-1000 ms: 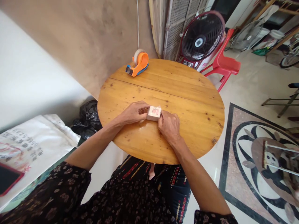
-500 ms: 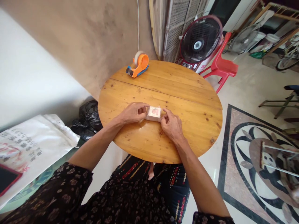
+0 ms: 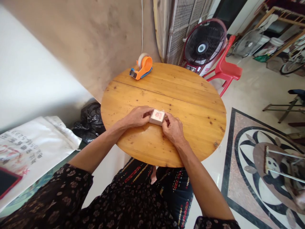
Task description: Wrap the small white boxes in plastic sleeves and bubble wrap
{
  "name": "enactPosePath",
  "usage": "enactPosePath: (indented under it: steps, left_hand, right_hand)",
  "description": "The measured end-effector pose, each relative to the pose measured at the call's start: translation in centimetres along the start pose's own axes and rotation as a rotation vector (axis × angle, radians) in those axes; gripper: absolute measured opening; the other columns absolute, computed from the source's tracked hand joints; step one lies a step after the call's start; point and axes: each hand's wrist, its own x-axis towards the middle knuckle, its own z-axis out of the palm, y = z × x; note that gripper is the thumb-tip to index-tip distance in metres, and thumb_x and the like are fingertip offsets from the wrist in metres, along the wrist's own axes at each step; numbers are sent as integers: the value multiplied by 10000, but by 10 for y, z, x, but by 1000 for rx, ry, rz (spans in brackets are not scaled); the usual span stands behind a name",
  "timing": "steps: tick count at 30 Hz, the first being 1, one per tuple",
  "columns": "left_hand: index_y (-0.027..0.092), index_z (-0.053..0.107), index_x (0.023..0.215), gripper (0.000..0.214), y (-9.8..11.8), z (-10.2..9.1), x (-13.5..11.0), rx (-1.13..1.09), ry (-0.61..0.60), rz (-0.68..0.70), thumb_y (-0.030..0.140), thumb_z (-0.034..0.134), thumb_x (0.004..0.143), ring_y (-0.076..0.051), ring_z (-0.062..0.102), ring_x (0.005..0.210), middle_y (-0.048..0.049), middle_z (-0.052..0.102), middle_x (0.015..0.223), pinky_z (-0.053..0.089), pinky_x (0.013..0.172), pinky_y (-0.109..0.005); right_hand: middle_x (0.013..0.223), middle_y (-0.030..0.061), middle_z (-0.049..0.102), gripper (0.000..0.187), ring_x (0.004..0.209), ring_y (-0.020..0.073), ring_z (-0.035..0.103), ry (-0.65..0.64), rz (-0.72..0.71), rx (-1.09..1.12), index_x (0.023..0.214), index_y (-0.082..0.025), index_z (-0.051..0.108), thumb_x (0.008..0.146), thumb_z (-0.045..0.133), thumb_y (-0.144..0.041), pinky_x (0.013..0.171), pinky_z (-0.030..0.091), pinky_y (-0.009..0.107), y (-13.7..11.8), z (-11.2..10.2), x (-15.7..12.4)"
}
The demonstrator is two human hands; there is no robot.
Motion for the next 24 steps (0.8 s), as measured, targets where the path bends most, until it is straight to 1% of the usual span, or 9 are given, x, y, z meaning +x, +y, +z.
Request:
enactPosePath:
  steps: [3, 5, 8, 9, 11, 14, 17, 21, 24]
  left_hand:
    - [174, 647, 839, 195, -1, 1, 0, -30, -5, -9, 138, 484, 739, -147, 554, 692, -28, 682, 818, 400, 624, -270]
    - [170, 687, 915, 276, -3, 3, 0, -83, 17, -46, 126, 488, 729, -151, 593, 733, -29, 704, 854, 449, 663, -264]
    - [144, 706, 1098, 425, -6, 5, 1, -147, 125, -144, 117, 505, 724, -159, 639, 814, -51, 723, 950, 509, 739, -267]
    - [133, 702, 1133, 446, -7, 5, 1, -157, 162, -167, 121, 512, 729, -161, 646, 838, -62, 721, 982, 520, 756, -269]
    - [124, 700, 1151, 430, -9, 5, 0, -170, 198, -176, 150, 530, 757, -164, 654, 880, -79, 711, 1035, 531, 776, -273]
    - [123, 693, 1172, 403, -7, 3, 0, -206, 171, -164, 259, 575, 812, -170, 662, 900, -96, 701, 1103, 537, 788, -285]
    - [136, 697, 1154, 400, -4, 3, 0, -248, 112, -158, 351, 589, 833, -173, 662, 879, -89, 713, 1109, 536, 800, -301]
    - [145, 712, 1094, 363, -2, 3, 0, -264, 93, -141, 342, 577, 820, -170, 656, 854, -73, 723, 1042, 526, 786, -300]
    - [144, 719, 1062, 351, -2, 3, 1, -267, 88, -144, 333, 575, 803, -166, 650, 829, -71, 724, 1022, 520, 759, -292]
  right_hand:
    - [846, 61, 774, 407, 717, 209, 685, 0, -17, 31, 1193, -172, 686, 818, 536, -226, 754, 531, 349, 1, -1, 1]
    - [824, 52, 766, 391, 723, 210, 686, 64, 2, 55, 1174, -173, 693, 817, 549, -239, 776, 537, 363, 3, -3, 1]
    - [793, 46, 744, 339, 712, 206, 673, 206, 47, 118, 1118, -171, 708, 837, 561, -291, 745, 547, 364, 5, -6, 1]
    - [798, 48, 740, 317, 713, 203, 670, 240, 45, 142, 1091, -173, 714, 845, 566, -306, 740, 550, 363, 5, -8, 2]
    - [830, 58, 738, 271, 744, 201, 671, 263, -3, 175, 1042, -176, 724, 859, 584, -318, 767, 553, 369, 4, -11, 3]
    - [931, 79, 737, 224, 829, 210, 679, 220, -117, 174, 1011, -193, 729, 870, 614, -322, 841, 546, 392, -1, -15, 7]
    - [1052, 96, 726, 209, 949, 230, 684, 139, -180, 137, 1021, -216, 731, 878, 632, -332, 922, 521, 427, -7, -20, 12]
    - [1118, 104, 719, 212, 1051, 257, 672, 54, -205, 45, 1041, -221, 735, 888, 633, -328, 965, 480, 458, -12, -25, 21]
    - [1101, 92, 730, 191, 1091, 265, 662, 5, -213, -24, 1001, -230, 744, 902, 620, -336, 969, 453, 457, -14, -26, 26]
